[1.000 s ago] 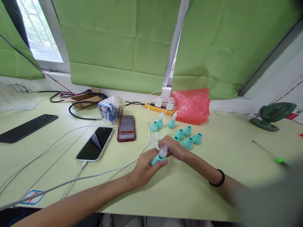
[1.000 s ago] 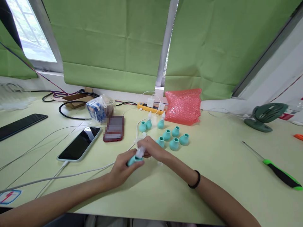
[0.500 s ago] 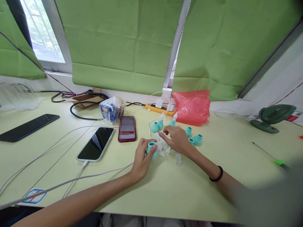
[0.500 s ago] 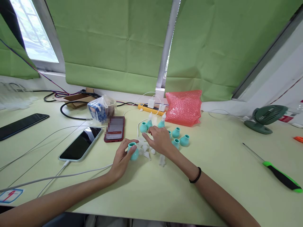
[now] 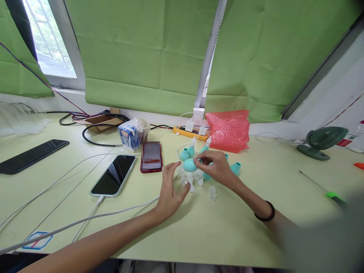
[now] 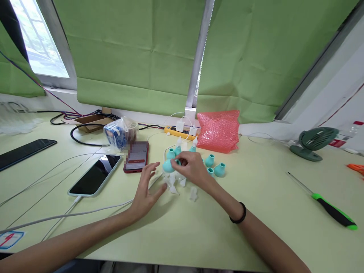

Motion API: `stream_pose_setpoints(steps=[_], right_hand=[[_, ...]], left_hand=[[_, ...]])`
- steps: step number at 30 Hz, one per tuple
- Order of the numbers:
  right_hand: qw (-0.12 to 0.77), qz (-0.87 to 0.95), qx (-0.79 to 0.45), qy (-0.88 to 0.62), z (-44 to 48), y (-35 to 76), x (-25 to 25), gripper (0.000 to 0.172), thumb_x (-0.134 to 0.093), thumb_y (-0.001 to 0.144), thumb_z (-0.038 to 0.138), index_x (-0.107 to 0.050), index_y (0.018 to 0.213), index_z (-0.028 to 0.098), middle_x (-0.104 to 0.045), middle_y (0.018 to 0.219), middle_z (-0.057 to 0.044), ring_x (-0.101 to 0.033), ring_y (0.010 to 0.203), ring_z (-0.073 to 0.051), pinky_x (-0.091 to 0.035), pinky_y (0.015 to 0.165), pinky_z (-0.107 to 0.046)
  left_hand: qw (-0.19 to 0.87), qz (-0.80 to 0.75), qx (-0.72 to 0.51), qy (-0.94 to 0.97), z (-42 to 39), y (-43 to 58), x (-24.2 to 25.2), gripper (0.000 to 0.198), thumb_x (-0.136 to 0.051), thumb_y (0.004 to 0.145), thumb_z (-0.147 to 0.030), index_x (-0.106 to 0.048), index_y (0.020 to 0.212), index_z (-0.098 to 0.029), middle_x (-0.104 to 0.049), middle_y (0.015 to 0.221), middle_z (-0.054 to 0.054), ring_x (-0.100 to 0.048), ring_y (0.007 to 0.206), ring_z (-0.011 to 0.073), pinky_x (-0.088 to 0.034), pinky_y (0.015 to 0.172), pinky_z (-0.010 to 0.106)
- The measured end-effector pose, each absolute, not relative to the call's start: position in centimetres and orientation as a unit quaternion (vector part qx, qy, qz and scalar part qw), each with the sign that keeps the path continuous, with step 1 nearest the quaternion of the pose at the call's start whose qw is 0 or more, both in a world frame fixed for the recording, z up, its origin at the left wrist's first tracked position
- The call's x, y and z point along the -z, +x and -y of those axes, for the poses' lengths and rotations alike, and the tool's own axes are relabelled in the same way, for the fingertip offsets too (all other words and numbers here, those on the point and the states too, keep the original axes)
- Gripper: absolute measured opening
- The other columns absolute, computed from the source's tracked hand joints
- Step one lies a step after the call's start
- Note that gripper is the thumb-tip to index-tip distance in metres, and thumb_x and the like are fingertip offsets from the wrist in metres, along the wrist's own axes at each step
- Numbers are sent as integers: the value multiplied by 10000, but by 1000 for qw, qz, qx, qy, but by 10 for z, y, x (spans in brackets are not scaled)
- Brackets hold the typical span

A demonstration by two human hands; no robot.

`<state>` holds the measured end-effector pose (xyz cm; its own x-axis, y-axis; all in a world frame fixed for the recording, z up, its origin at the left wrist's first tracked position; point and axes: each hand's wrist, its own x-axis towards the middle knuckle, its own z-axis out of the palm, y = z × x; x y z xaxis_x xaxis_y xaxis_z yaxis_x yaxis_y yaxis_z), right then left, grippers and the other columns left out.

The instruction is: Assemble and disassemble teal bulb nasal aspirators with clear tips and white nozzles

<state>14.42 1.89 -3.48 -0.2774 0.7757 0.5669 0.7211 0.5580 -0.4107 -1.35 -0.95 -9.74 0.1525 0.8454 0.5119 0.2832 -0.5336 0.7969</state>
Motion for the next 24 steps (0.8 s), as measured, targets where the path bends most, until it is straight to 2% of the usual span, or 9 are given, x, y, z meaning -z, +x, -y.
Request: stream_pose_setpoints(steps=[3,6,10,13,18,21,24], right_hand=[[374,763,8,-527,-40,165,30,209,-503,716,341,-584,722,148,-575,616,-22,-476,512,-104,-388,507,-219],[302,753,15,-584,-62,182,34,222,-542,677,340,-561,795,153,-604,722,-33,-520,570,-119,-401,539,-229],[232,780,-8,-581,-81,194,45,212,-623,590,314,-582,726,157,-606,637,-20,-539,559,-131,-373,485,-212],[205,804,-14,-558,-85,191,45,231,-623,593,340,-590,729,156,-611,645,-23,-543,566,-135,-373,495,-217],[199,847,-4,-493,-80,160,35,217,-497,727,311,-570,847,145,-613,791,-48,-544,684,-134,-385,628,-243],[154,887,-28,-435,-80,135,33,188,-516,717,287,-587,841,165,-618,763,-24,-544,685,-120,-380,630,-221],[102,912,-47,-394,-85,115,37,272,-567,671,297,-584,910,168,-622,756,-31,-541,717,-143,-378,609,-222]], left_hand=[[234,-436,-480,724,7,-15,102,532,-436,746,-158,-230,1235,-208,-233,1267,100,-182,1208,216,-195,983,432],[241,-453,-433,741,4,-16,109,567,-371,760,-127,-146,1274,-208,-121,1338,102,-64,1249,227,-155,987,470],[203,-454,-430,754,-1,-16,110,558,-316,756,-82,-154,1276,-202,-100,1359,91,-57,1255,205,-167,994,450],[157,-461,-391,781,-5,-18,109,543,-322,749,-84,-199,1271,-172,-112,1363,105,-36,1255,235,-160,988,472],[122,-456,-291,833,-5,-17,111,557,-375,731,-129,-224,1267,-113,-229,1324,144,-102,1235,298,-200,965,481],[115,-443,-294,839,-1,-16,108,531,-375,736,-146,-240,1250,-135,-301,1283,125,-211,1194,273,-274,930,458],[108,-425,-308,844,6,-16,101,462,-381,734,-156,-308,1190,-171,-387,1201,102,-319,1107,248,-347,868,431]])
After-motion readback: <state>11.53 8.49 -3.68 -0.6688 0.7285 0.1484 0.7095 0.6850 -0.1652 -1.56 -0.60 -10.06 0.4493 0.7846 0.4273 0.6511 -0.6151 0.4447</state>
